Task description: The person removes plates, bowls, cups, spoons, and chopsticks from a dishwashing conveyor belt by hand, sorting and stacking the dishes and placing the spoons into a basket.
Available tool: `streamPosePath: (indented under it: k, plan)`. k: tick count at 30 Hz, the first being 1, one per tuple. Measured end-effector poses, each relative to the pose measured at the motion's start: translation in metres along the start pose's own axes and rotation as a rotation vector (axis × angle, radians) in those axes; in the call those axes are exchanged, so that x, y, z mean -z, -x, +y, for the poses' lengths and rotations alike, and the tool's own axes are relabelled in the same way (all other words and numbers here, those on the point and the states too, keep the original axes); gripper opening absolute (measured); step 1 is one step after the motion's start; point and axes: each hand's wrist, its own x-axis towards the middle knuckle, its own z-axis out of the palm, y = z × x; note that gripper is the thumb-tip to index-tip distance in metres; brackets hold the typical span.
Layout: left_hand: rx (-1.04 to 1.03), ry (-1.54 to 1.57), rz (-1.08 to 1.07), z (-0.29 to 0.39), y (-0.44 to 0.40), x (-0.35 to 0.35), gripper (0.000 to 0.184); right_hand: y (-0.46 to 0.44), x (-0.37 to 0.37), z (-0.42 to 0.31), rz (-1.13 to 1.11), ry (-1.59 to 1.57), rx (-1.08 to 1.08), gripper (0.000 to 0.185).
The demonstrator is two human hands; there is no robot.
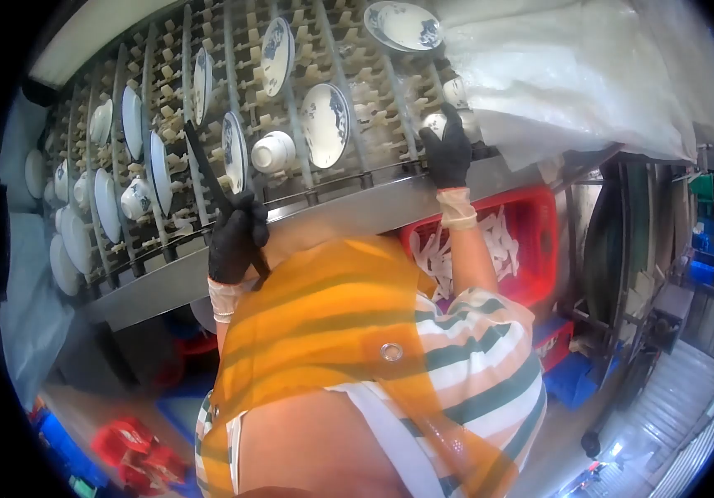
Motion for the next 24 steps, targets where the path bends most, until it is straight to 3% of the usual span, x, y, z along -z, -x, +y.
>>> streamPosePath:
  k: [1, 2, 5, 7, 9, 10, 14, 18, 21, 22, 24]
  plan:
    - [0.002, -0.005, 0.000, -0.001, -0.001, -0.001, 0.038, -0.002, 0.001, -0.003, -0.025, -0.231, -0.027, 0.052]
    - [0.006, 0.009, 0.004, -0.002, -0.002, -0.003, 0.037, -0.004, 0.001, -0.009, -0.021, -0.233, -0.032, 0.052]
    - [0.018, 0.022, 0.006, -0.006, -0.005, -0.008, 0.037, -0.015, -0.002, -0.030, -0.357, -0.727, -0.368, 0.050]
    - [0.008, 0.022, 0.016, -0.008, -0.005, -0.009, 0.036, -0.028, -0.015, -0.017, -0.369, -0.547, -0.439, 0.050]
    - [0.027, 0.050, 0.017, -0.009, -0.006, -0.012, 0.036, -0.040, -0.037, 0.011, -0.148, 0.076, -0.010, 0.049]
    - [0.013, 0.047, 0.024, -0.009, -0.006, -0.012, 0.036, -0.047, -0.040, 0.011, -0.111, 0.155, 0.065, 0.050]
    - [0.050, 0.070, 0.032, -0.010, -0.007, -0.019, 0.036, -0.080, -0.055, 0.010, -0.264, 0.244, -0.125, 0.048]
    - [0.073, 0.055, 0.080, -0.011, -0.013, -0.034, 0.031, -0.101, -0.054, 0.028, -0.322, 0.139, -0.059, 0.040]
    - [0.036, 0.003, 0.081, -0.011, -0.023, -0.052, 0.029, -0.097, -0.048, 0.008, -0.263, 0.066, -0.082, 0.038]
    - [0.029, -0.004, 0.076, -0.012, -0.025, -0.054, 0.028, -0.097, -0.048, 0.002, -0.236, 0.131, -0.211, 0.042]
    - [0.030, -0.022, 0.077, -0.009, -0.026, -0.062, 0.028, -0.091, -0.051, 0.007, -0.186, 0.150, -0.146, 0.043]
